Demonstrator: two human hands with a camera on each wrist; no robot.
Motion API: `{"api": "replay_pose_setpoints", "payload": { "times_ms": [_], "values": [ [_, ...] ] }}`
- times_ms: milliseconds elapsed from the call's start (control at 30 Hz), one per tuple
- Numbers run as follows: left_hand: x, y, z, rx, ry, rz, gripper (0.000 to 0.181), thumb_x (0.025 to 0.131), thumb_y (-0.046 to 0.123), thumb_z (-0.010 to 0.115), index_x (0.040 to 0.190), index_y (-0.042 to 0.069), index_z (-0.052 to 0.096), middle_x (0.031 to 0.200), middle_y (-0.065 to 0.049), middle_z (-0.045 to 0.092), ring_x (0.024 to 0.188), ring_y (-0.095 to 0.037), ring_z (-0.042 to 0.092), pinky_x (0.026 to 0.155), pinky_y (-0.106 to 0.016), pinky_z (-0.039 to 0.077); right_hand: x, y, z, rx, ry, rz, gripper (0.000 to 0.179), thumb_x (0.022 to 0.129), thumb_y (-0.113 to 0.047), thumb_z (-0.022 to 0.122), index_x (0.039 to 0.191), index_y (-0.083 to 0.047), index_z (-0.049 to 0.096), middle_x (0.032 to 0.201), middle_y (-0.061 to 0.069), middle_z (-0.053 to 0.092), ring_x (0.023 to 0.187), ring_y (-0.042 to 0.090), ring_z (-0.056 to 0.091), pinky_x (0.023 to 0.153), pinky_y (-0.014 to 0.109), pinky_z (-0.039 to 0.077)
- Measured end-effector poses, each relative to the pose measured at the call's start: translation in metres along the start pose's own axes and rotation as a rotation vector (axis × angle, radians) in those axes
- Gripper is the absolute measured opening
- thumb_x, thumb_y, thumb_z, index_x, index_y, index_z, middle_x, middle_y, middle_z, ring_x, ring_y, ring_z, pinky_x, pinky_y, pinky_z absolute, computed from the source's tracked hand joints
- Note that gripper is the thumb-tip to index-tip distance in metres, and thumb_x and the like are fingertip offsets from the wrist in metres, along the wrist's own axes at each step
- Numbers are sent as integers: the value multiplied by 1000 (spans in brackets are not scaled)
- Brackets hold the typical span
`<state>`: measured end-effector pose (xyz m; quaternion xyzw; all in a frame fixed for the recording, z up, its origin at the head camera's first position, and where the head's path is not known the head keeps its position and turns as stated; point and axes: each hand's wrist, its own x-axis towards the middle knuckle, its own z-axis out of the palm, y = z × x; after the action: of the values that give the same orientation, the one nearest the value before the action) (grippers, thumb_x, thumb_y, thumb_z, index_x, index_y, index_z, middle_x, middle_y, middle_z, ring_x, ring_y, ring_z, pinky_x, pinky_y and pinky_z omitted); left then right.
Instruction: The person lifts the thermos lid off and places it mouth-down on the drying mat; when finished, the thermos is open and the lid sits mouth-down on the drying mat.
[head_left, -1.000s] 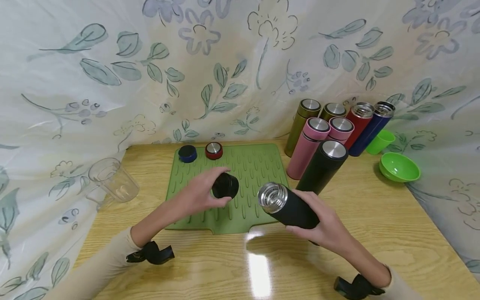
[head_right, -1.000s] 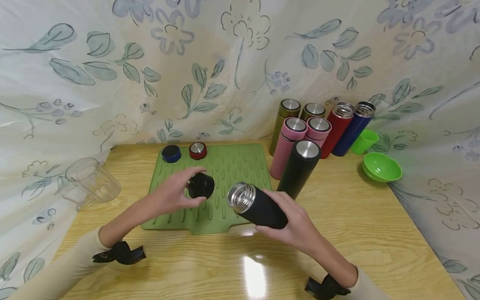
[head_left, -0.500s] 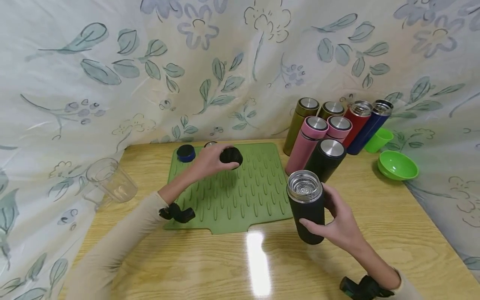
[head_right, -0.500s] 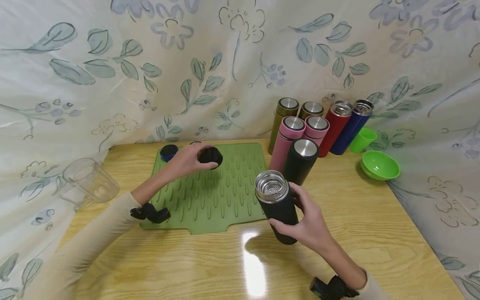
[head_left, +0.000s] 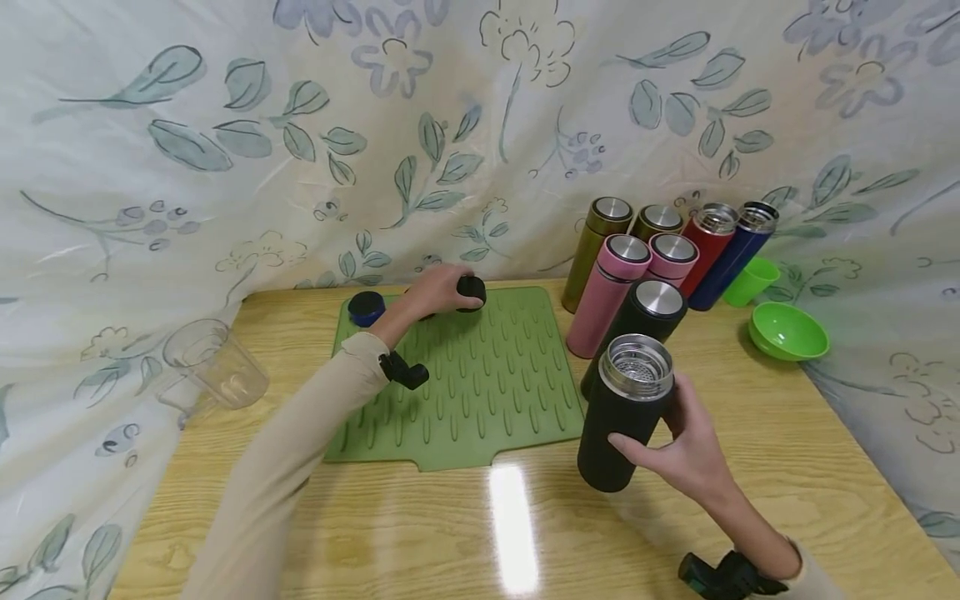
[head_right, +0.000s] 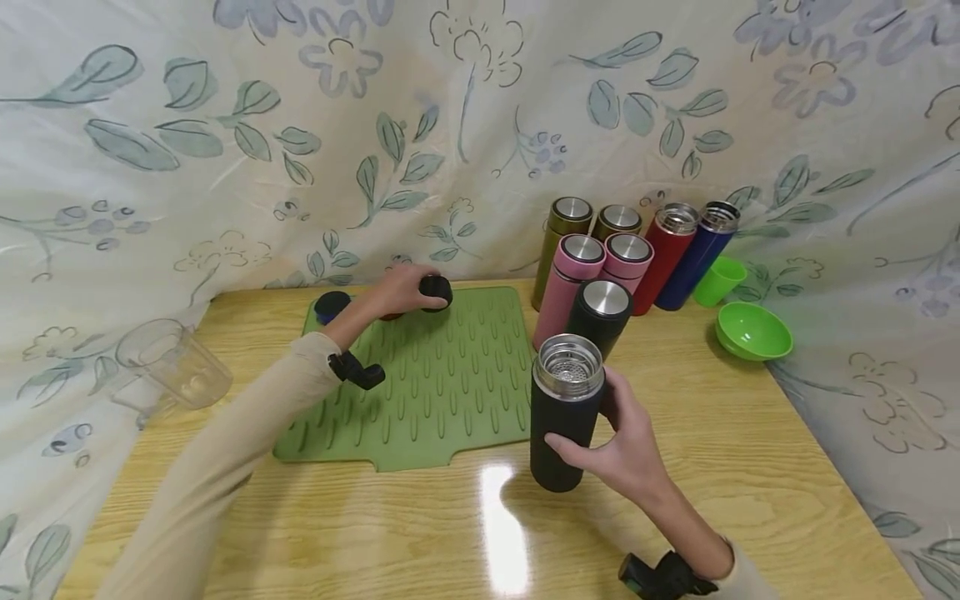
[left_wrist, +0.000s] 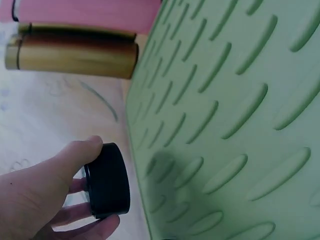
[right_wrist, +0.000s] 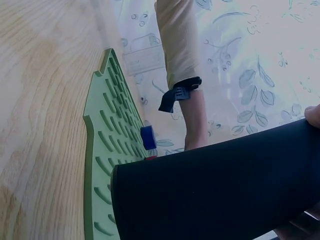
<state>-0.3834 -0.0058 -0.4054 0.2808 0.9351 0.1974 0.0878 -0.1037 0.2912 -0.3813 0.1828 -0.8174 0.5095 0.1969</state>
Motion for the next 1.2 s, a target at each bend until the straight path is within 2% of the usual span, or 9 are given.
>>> {"api": "replay_pose_setpoints", "payload": {
  "times_ms": [267, 533, 833, 967, 1100, 1200],
  "values": [
    [12, -1, 10, 16, -13, 17, 57, 88, 38, 70, 134, 7, 55, 130, -14, 60, 109, -28, 57, 90, -41, 50, -3, -3, -6, 22, 42, -1, 96, 55, 26, 75, 141, 4, 37, 127, -9, 55, 108, 1, 58, 89, 7, 49],
    [23, -4, 20, 3, -20, -17, 61, 89, 39, 68, 139, 8, 50, 136, -14, 56, 115, -30, 55, 93, -42, 50, -6, 0, -14, 57, 128, 9, 96, 52, 29, 73, 138, 1, 42, 124, -4, 57, 104, 3, 60, 87, 6, 50],
    [30, -1, 26, 6, -16, -15, 60, 89, 39, 69, 137, 8, 52, 131, -15, 58, 113, -31, 57, 92, -44, 50, -5, 2, -23, 113, 156, -34, 95, 52, 31, 72, 137, 3, 41, 125, -3, 57, 105, 4, 60, 86, 9, 52],
    [31, -1, 29, 13, 1, -28, 61, 88, 41, 70, 136, 8, 53, 130, -14, 59, 113, -31, 57, 94, -44, 49, -5, 4, -26, 102, 155, -45, 94, 54, 30, 73, 138, 6, 39, 126, -2, 56, 106, 4, 60, 87, 8, 51],
    [31, -1, 33, 9, 7, -36, 61, 87, 41, 70, 136, 9, 53, 129, -14, 59, 112, -31, 57, 93, -44, 49, -5, 5, -30, 39, 161, -29, 94, 54, 29, 73, 139, 5, 39, 126, -4, 55, 104, 3, 59, 87, 7, 50],
    [32, -1, 35, -6, 11, -39, 59, 87, 40, 70, 135, 9, 53, 128, -14, 60, 110, -31, 57, 92, -45, 50, -4, 6, -32, 32, 170, -20, 94, 55, 29, 72, 139, 4, 40, 125, -4, 56, 103, 3, 59, 86, 7, 51]
  ]
}}
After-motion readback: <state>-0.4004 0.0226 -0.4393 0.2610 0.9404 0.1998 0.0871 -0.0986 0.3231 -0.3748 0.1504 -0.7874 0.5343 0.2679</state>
